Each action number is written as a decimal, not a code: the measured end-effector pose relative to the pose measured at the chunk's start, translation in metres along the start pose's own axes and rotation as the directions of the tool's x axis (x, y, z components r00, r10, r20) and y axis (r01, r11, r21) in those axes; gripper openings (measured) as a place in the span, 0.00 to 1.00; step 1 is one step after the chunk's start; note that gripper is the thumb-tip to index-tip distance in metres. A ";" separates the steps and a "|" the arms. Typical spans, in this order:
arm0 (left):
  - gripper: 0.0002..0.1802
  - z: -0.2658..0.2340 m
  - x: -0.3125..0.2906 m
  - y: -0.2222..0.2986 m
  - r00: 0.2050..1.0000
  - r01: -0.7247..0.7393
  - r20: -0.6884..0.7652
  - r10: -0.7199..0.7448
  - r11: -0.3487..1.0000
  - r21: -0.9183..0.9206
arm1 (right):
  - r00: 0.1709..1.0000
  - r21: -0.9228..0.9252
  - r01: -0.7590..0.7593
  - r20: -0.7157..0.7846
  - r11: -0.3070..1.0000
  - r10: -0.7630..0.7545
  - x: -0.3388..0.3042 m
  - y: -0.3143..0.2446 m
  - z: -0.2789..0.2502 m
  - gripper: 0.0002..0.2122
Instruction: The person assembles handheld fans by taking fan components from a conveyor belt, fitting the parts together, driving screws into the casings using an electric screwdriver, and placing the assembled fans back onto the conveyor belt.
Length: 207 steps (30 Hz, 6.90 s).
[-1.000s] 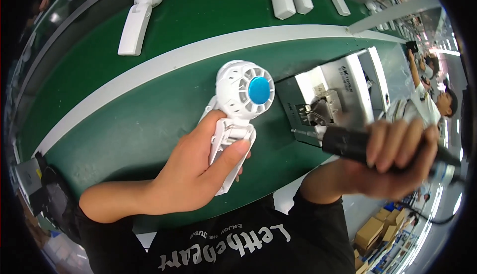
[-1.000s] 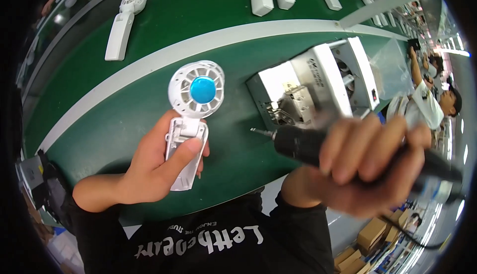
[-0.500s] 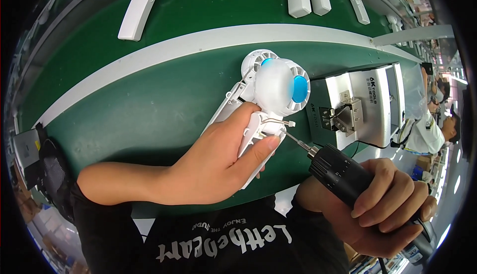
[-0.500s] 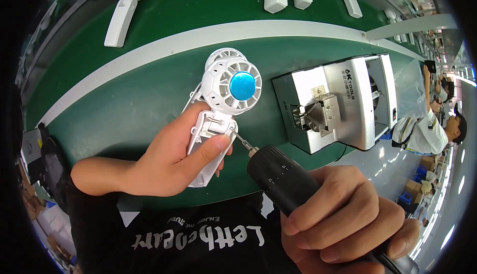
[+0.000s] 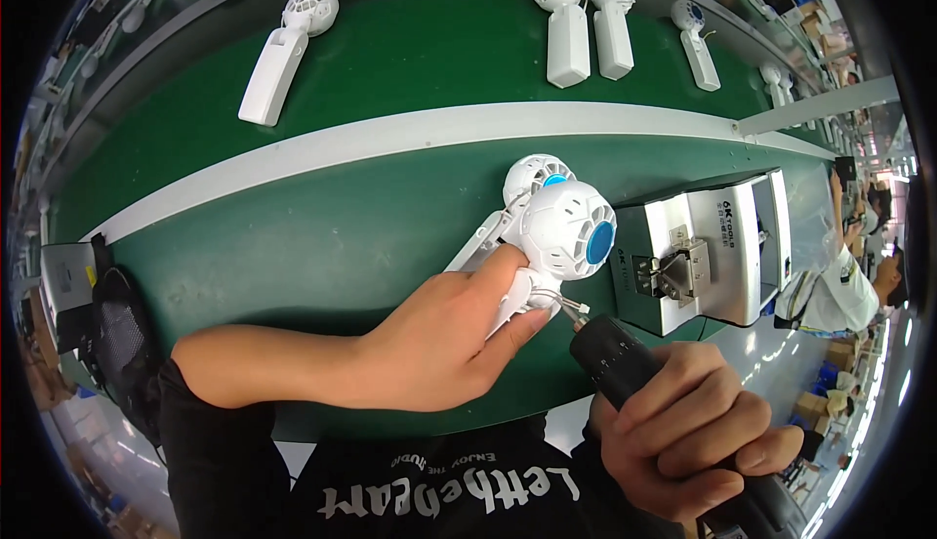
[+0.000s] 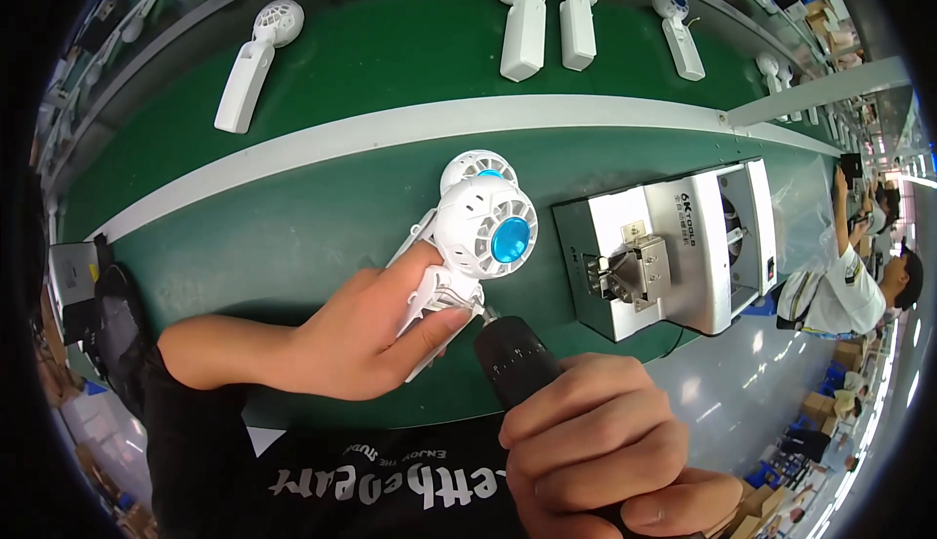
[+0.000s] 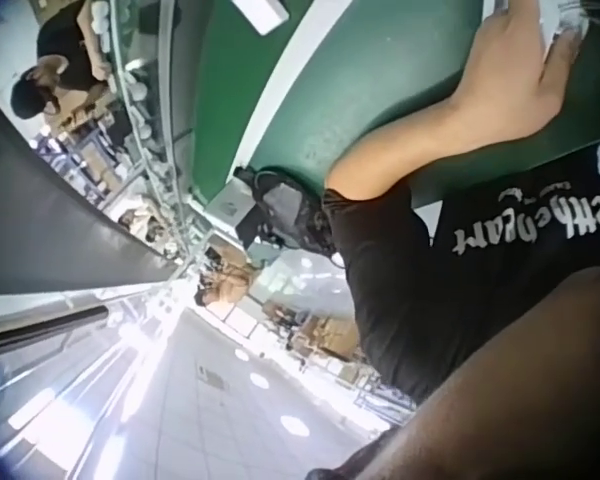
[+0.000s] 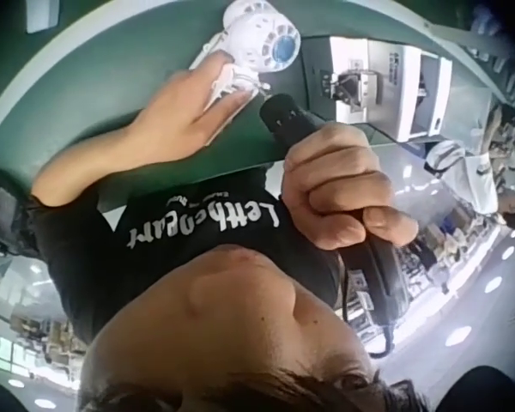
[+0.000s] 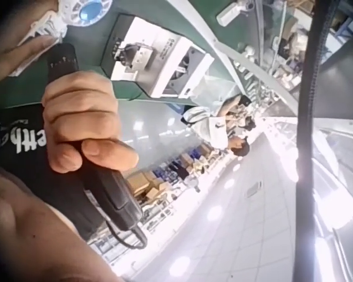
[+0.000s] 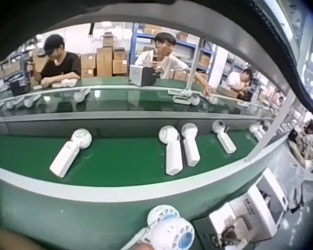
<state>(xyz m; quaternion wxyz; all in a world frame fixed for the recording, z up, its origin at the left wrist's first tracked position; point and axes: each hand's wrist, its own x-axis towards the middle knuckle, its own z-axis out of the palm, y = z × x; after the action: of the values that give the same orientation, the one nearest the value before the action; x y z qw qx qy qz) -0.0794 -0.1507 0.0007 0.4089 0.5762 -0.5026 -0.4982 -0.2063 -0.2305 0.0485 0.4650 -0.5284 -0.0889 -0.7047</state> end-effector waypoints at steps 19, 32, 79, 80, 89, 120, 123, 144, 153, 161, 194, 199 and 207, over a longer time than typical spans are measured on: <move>0.14 0.003 0.018 0.039 0.992 -0.110 -0.053 0.115 0.989 0.101 | 0.986 0.129 0.161 -0.064 0.978 -0.154 0.014 -0.014 -0.023 0.07; 0.22 -0.216 0.070 -0.053 0.614 0.640 -0.699 0.367 0.287 0.712 | 0.946 0.202 0.274 -0.233 0.940 -0.225 0.036 -0.054 -0.047 0.10; 0.20 -0.056 0.016 0.030 0.901 -0.217 -0.433 0.008 0.873 -0.436 | 0.991 -0.219 -0.084 -0.125 0.972 0.057 0.070 -0.063 -0.089 0.05; 0.20 -0.049 0.019 0.031 0.912 -0.178 -0.410 -0.012 0.888 -0.423 | 0.990 -0.257 -0.092 -0.127 0.962 0.061 0.070 -0.059 -0.087 0.05; 0.18 -0.028 0.003 0.020 0.987 0.051 -0.108 -0.120 0.865 -0.498 | 0.992 -0.465 -0.124 -0.058 0.876 0.109 0.053 -0.020 -0.053 0.05; 0.14 0.011 0.021 -0.002 1.000 0.000 -0.001 0.000 0.991 -0.137 | 0.975 0.142 0.036 -0.224 0.989 -0.003 0.007 -0.008 -0.026 0.14; 0.13 0.011 0.024 0.003 0.999 -0.020 -0.050 0.017 0.998 -0.060 | 0.985 0.119 0.022 -0.171 0.993 -0.001 0.007 -0.003 -0.025 0.14; 0.13 -0.013 0.020 0.024 0.954 -0.044 -0.301 -0.012 0.983 -0.177 | 0.987 -0.415 0.144 -0.010 0.898 -0.162 0.057 -0.047 -0.067 0.06; 0.13 -0.012 0.025 0.027 0.960 0.017 -0.269 -0.075 0.978 -0.210 | 0.971 -0.479 -0.236 -0.079 0.845 0.226 0.059 -0.005 -0.076 0.05; 0.13 -0.005 0.025 0.014 0.982 0.064 -0.151 -0.115 0.949 -0.308 | 0.951 0.151 -0.293 -0.054 0.944 0.304 0.038 -0.025 -0.058 0.06; 0.17 -0.002 0.018 0.019 0.993 -0.085 -0.065 0.102 0.971 0.222 | 0.995 -0.027 0.018 0.095 0.999 -0.015 0.001 -0.012 -0.022 0.07; 0.15 -0.031 0.024 0.032 0.917 -0.232 -0.274 0.289 0.947 0.222 | 0.966 0.361 0.245 -0.013 0.900 -0.258 0.011 -0.014 -0.014 0.06; 0.23 -0.186 0.062 -0.071 0.684 0.609 -0.606 0.407 0.140 0.781 | 0.991 0.157 0.104 -0.095 0.982 -0.089 0.018 -0.028 -0.025 0.05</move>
<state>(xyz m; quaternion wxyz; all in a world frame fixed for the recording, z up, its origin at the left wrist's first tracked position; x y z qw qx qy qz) 0.1158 -0.2062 -0.0465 0.0462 0.8723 -0.4448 0.1979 -0.2440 -0.2399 0.0630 0.4749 -0.4528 -0.1508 -0.7394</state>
